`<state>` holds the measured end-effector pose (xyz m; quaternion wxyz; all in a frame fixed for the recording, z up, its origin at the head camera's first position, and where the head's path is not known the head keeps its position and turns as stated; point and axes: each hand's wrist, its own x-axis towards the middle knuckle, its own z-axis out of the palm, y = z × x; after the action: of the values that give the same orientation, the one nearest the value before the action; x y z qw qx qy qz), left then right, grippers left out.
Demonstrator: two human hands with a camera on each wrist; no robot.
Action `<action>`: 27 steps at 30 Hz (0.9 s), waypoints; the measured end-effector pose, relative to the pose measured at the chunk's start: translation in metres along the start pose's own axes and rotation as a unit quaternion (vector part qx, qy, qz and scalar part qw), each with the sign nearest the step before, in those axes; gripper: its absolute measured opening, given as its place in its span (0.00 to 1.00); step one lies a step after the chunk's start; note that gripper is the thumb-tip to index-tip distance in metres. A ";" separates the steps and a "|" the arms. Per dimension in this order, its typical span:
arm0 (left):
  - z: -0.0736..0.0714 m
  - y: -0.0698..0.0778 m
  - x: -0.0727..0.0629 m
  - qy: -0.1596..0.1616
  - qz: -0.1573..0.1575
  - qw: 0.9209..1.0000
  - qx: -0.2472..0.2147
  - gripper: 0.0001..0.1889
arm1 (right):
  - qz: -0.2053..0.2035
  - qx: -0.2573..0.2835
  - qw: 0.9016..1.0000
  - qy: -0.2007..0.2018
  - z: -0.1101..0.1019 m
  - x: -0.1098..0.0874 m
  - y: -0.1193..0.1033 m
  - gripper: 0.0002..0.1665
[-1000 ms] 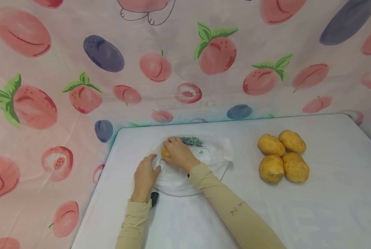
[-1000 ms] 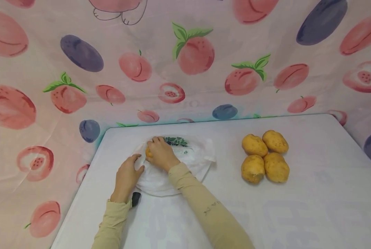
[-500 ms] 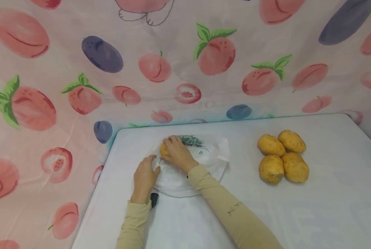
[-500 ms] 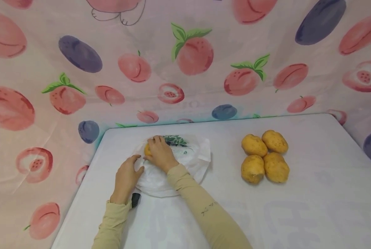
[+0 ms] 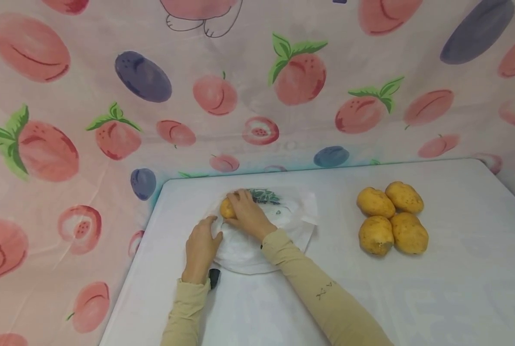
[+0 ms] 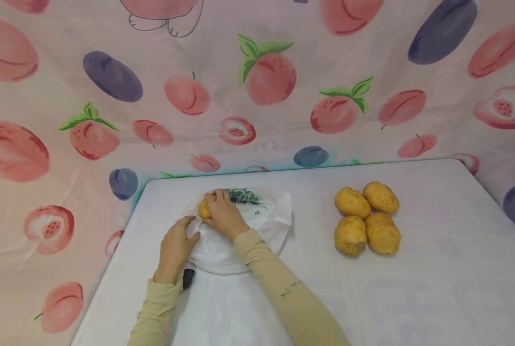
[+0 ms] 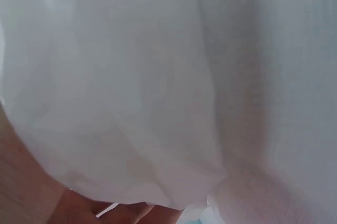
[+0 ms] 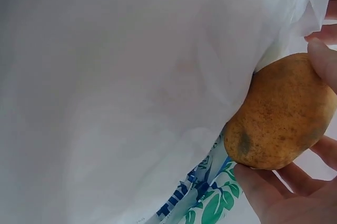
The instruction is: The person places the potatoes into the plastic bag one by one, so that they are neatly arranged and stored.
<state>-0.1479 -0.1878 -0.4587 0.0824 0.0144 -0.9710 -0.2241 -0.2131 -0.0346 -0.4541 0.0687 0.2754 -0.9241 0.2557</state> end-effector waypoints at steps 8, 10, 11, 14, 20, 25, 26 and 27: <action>-0.001 0.001 0.001 -0.012 -0.005 1.000 -0.001 0.24 | -0.006 -0.012 1.000 -0.011 -0.001 -0.004 0.001 0.41; -0.001 0.001 0.001 -0.015 -0.006 1.000 0.001 0.24 | -0.013 -0.017 1.000 -0.012 -0.002 -0.006 0.000 0.42; -0.001 0.001 0.001 -0.015 -0.006 1.000 0.002 0.25 | -0.016 -0.017 1.000 -0.013 -0.003 -0.007 -0.001 0.42; -0.002 0.000 0.001 -0.016 -0.005 1.000 0.001 0.24 | -0.023 -0.016 1.000 -0.010 -0.005 -0.010 -0.003 0.42; -0.002 -0.001 0.000 -0.016 -0.002 1.000 0.000 0.24 | -0.025 -0.024 0.999 -0.012 -0.010 -0.015 -0.006 0.42; -0.002 0.000 0.000 -0.014 0.003 1.000 0.001 0.24 | -0.038 -0.028 0.999 -0.004 -0.015 -0.019 -0.006 0.41; -0.002 0.000 0.000 -0.014 0.003 1.000 0.002 0.24 | -0.044 -0.029 0.999 0.003 -0.016 -0.020 -0.006 0.41; -0.002 0.000 0.000 -0.014 0.003 1.000 0.001 0.24 | -0.048 -0.027 0.998 0.007 -0.017 -0.021 -0.006 0.41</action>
<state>-0.1476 -0.1882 -0.4569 0.0690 0.0083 -0.9723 -0.2230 -0.1924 -0.0197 -0.4423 0.0951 0.3152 -0.9160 0.2294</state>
